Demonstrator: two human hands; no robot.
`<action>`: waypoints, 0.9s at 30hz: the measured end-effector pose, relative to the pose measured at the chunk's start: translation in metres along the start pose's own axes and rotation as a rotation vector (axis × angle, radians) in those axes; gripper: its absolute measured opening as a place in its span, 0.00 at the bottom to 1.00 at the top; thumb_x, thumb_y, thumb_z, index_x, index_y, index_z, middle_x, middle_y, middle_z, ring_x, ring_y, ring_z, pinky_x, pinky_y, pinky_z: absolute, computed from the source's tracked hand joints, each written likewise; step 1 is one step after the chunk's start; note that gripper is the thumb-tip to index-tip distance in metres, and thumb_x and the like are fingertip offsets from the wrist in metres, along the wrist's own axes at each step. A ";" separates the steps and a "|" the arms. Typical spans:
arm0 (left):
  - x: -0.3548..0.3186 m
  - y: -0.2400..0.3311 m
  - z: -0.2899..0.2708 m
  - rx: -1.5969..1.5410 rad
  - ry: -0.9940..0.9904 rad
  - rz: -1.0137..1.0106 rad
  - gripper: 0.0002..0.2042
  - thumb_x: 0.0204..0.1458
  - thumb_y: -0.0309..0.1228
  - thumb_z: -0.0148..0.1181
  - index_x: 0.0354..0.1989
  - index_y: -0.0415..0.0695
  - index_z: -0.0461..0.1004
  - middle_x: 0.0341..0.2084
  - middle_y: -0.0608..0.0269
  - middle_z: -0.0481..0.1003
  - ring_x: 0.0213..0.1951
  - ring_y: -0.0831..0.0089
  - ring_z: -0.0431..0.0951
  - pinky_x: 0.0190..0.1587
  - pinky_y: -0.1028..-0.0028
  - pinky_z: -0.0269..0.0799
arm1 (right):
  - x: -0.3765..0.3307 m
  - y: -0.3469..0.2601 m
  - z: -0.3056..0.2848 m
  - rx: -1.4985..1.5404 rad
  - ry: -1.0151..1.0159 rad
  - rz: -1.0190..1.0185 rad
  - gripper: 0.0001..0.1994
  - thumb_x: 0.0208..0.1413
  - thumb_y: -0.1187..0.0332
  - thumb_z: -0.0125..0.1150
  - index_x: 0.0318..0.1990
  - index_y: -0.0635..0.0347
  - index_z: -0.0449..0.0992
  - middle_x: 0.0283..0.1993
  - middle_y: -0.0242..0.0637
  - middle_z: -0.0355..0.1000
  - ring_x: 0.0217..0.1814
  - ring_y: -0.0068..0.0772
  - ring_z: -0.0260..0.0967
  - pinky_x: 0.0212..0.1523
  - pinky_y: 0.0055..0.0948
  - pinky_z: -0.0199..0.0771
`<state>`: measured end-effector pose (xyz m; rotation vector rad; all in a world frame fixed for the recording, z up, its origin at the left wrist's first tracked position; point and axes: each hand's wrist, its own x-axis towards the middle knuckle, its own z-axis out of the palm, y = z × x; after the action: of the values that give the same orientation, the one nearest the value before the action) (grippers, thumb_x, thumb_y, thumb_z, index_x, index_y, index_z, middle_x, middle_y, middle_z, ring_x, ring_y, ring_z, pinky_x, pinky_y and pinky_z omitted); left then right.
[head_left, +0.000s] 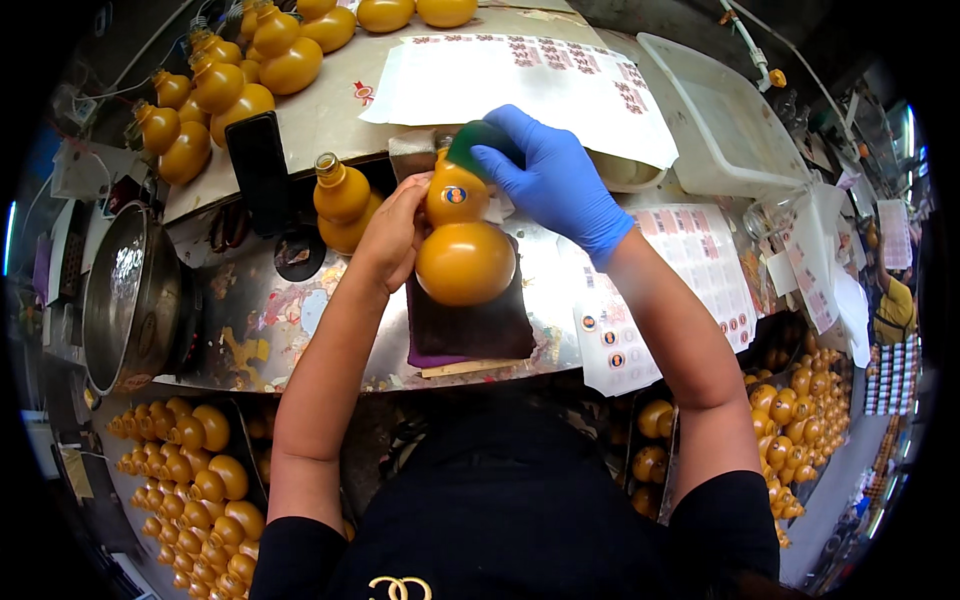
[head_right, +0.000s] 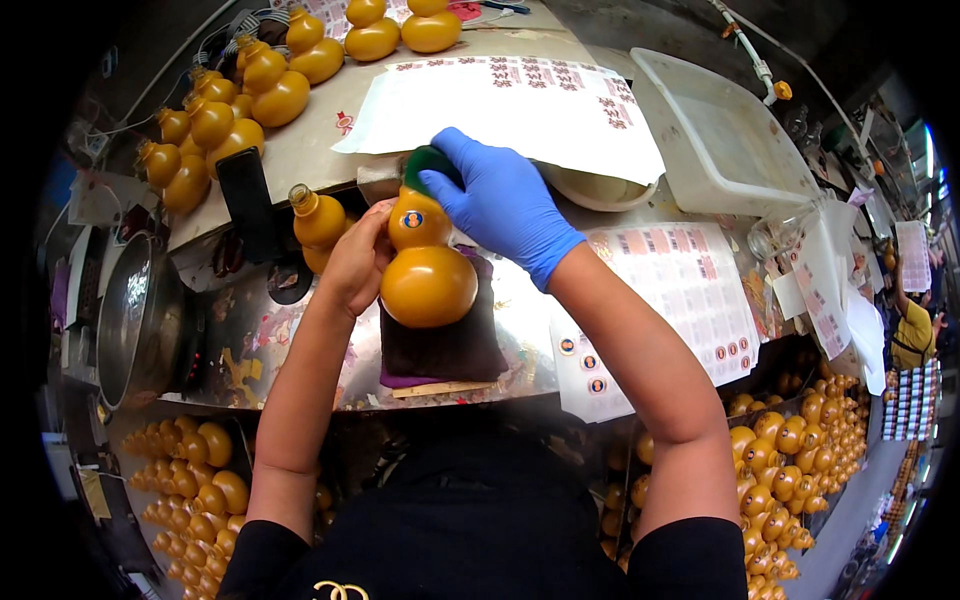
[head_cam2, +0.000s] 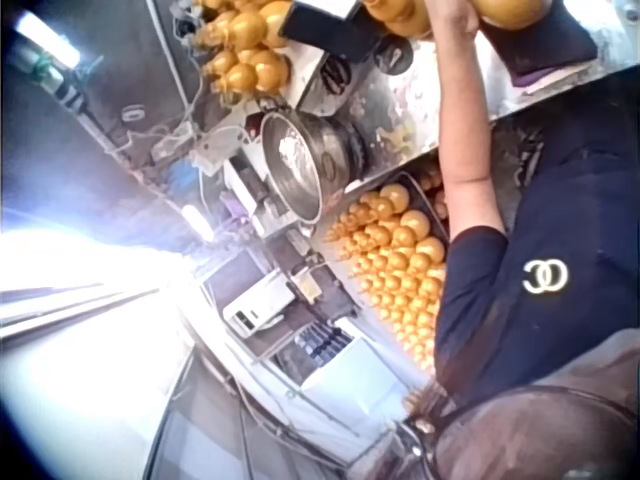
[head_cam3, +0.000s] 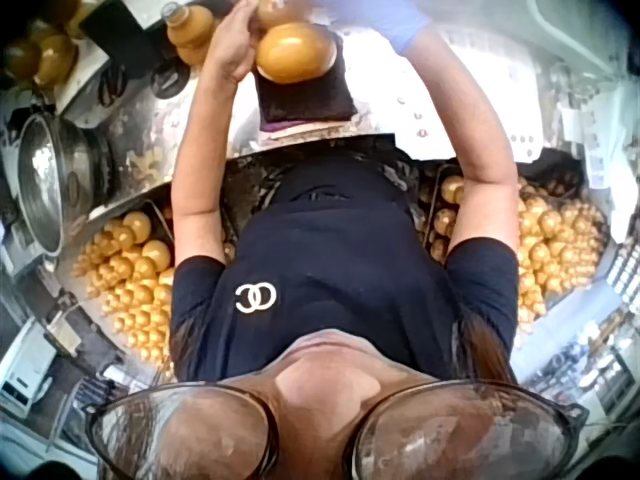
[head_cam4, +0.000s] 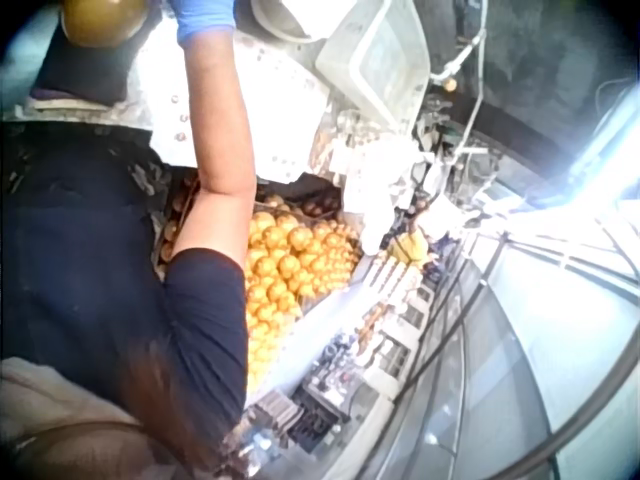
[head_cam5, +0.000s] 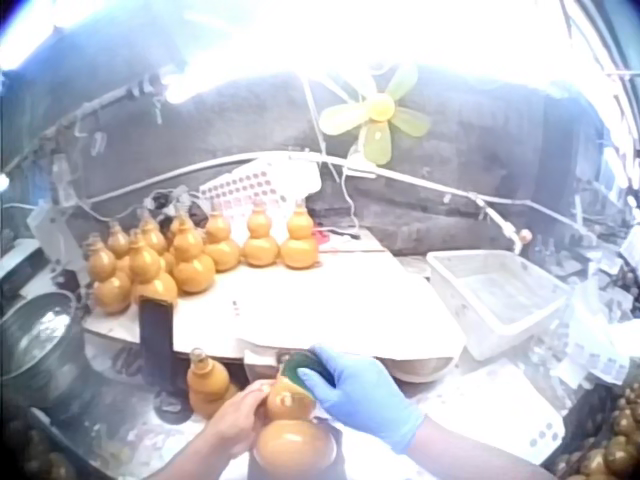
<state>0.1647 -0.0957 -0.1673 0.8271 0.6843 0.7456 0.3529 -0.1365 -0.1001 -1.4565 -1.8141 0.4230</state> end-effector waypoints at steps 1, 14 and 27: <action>-0.001 0.000 0.000 -0.021 0.008 -0.013 0.15 0.65 0.35 0.39 0.55 0.42 0.65 0.46 0.60 0.72 0.48 0.72 0.73 0.53 0.72 0.70 | 0.001 0.000 0.002 0.133 -0.022 -0.066 0.12 0.56 0.64 0.59 0.42 0.61 0.71 0.34 0.47 0.76 0.35 0.47 0.75 0.38 0.35 0.75; 0.008 -0.006 -0.016 -0.008 -0.084 0.036 0.17 0.65 0.34 0.39 0.58 0.39 0.64 0.52 0.59 0.70 0.54 0.70 0.71 0.59 0.70 0.64 | -0.036 0.003 0.018 -0.360 0.117 -0.714 0.11 0.44 0.71 0.61 0.38 0.47 0.77 0.33 0.30 0.73 0.36 0.33 0.73 0.41 0.28 0.67; -0.070 -0.023 -0.035 0.135 0.136 0.149 0.22 0.66 0.38 0.40 0.64 0.39 0.54 0.56 0.49 0.67 0.61 0.61 0.66 0.63 0.66 0.60 | -0.001 0.185 -0.151 0.014 0.449 0.702 0.32 0.44 0.39 0.66 0.37 0.66 0.78 0.35 0.44 0.76 0.33 0.34 0.73 0.41 0.31 0.74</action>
<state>0.1063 -0.1482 -0.1875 0.9644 0.8076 0.9039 0.5896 -0.1128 -0.1242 -1.9717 -0.9176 0.3982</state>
